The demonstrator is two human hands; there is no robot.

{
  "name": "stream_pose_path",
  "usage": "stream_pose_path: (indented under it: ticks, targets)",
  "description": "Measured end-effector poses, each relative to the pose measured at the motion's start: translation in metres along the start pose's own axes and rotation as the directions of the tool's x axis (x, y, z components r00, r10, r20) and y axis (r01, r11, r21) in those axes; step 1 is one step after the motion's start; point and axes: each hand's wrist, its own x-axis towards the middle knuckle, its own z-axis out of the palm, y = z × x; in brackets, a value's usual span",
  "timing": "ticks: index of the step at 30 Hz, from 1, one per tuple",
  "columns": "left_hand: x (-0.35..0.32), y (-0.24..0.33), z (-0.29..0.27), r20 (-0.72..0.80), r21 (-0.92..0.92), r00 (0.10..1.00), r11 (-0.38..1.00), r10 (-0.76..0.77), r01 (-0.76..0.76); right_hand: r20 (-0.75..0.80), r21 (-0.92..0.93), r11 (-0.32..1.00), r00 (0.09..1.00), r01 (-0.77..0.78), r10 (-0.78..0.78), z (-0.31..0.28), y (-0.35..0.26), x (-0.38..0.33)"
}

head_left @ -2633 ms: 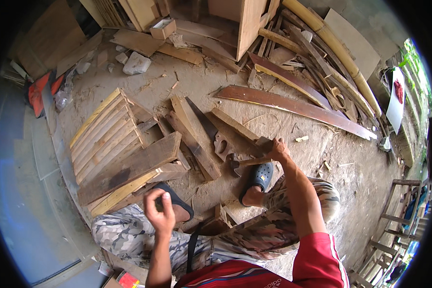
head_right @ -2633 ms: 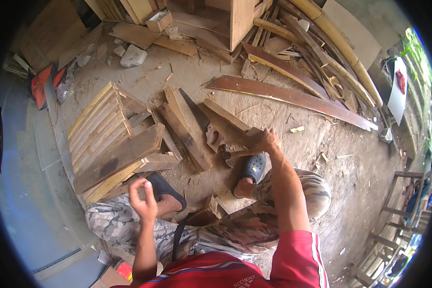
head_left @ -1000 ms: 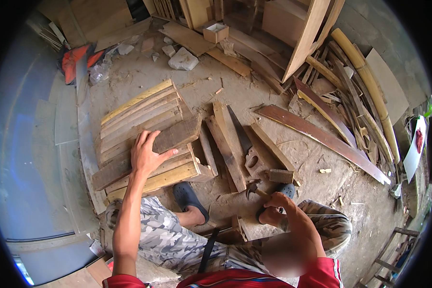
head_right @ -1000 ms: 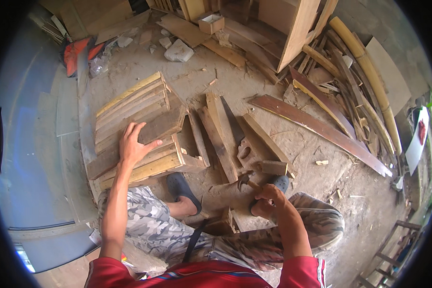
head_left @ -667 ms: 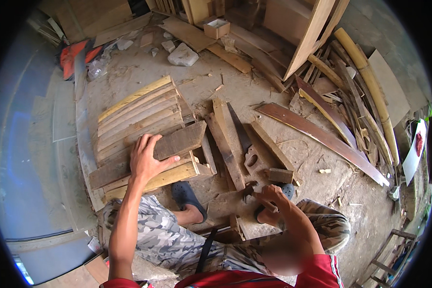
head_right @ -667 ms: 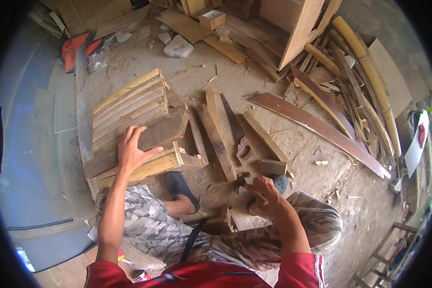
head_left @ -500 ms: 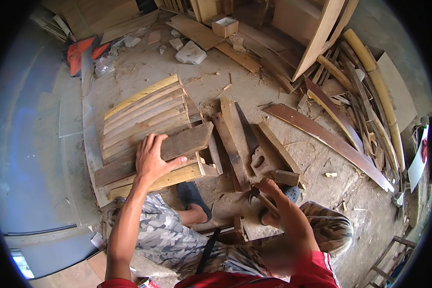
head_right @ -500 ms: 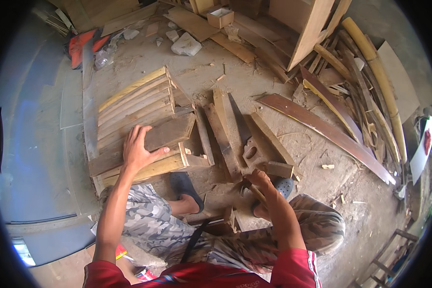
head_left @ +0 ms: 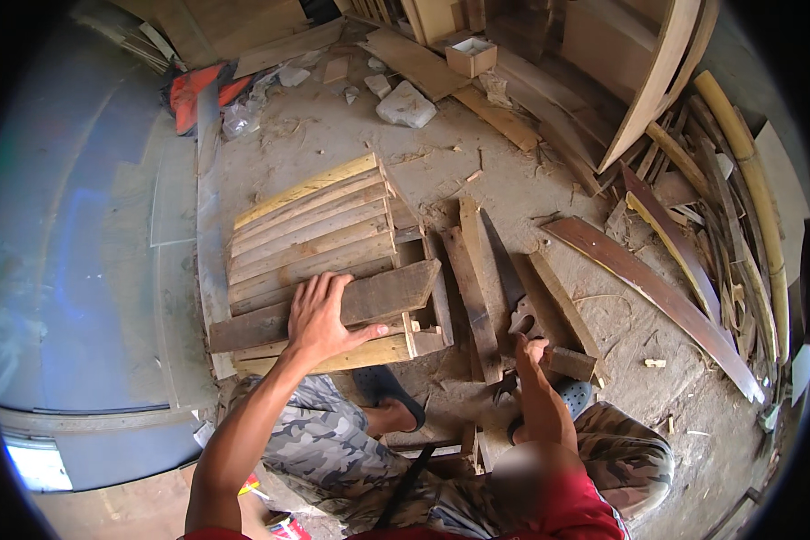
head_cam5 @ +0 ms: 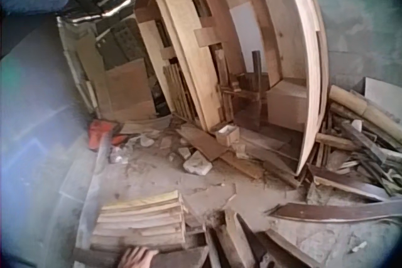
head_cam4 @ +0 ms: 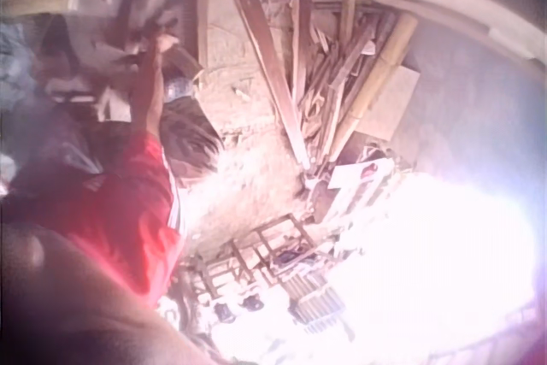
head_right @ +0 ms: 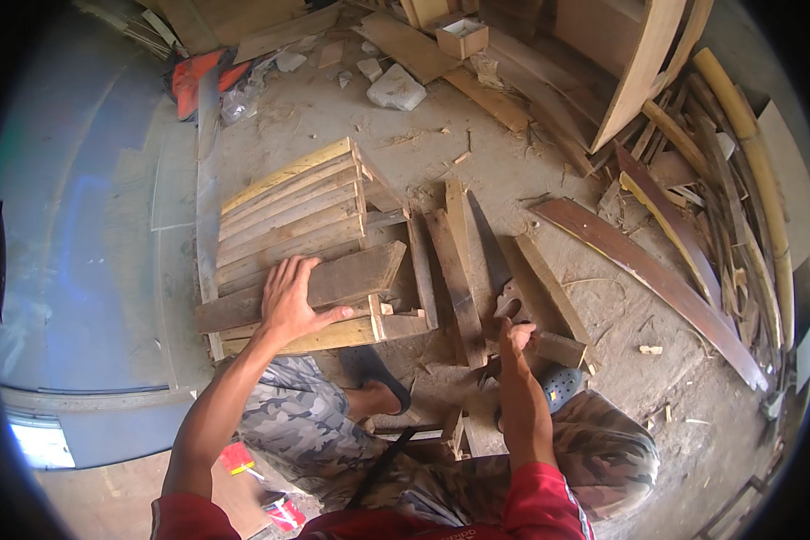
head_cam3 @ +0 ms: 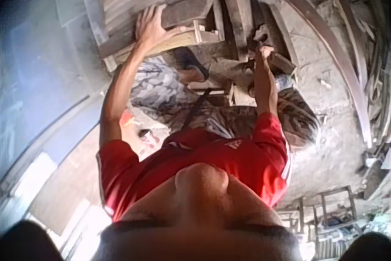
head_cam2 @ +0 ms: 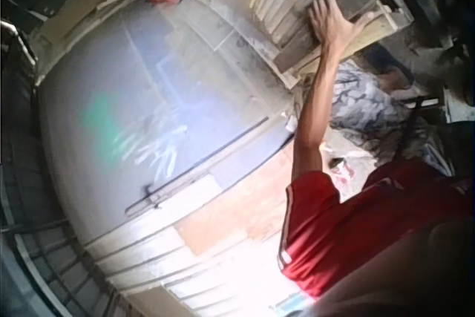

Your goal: The person uses a hammer to pry apart and break down a wooden pallet on the floor. They repeatedly strike and lever the wooden slats to separate them from the frame.

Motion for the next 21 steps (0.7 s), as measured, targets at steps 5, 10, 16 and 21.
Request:
stream_pose_path:
  ticks: [5,10,16,21]
  targets:
    - [-0.002,0.0,-0.001,0.01,-0.01,1.0,1.0,-0.007,0.007,0.168,0.624,0.781,0.97,0.034,-0.176,-0.011,-0.008,0.009]
    - [-0.01,-0.011,0.001,-0.007,-0.015,1.0,1.0,0.002,-0.002,0.3,0.728,0.685,0.901,-0.002,-0.315,-0.041,-0.084,-0.038]
    - [-0.003,-0.025,0.0,-0.012,-0.159,0.999,0.987,-0.032,0.029,0.333,0.471,0.802,0.768,0.367,-0.547,-0.107,-0.166,-0.076]
    - [-0.001,-0.009,0.003,-0.167,-0.212,0.985,0.974,0.048,-0.083,0.398,0.178,0.756,0.656,0.63,-0.641,-0.17,-0.177,-0.049]
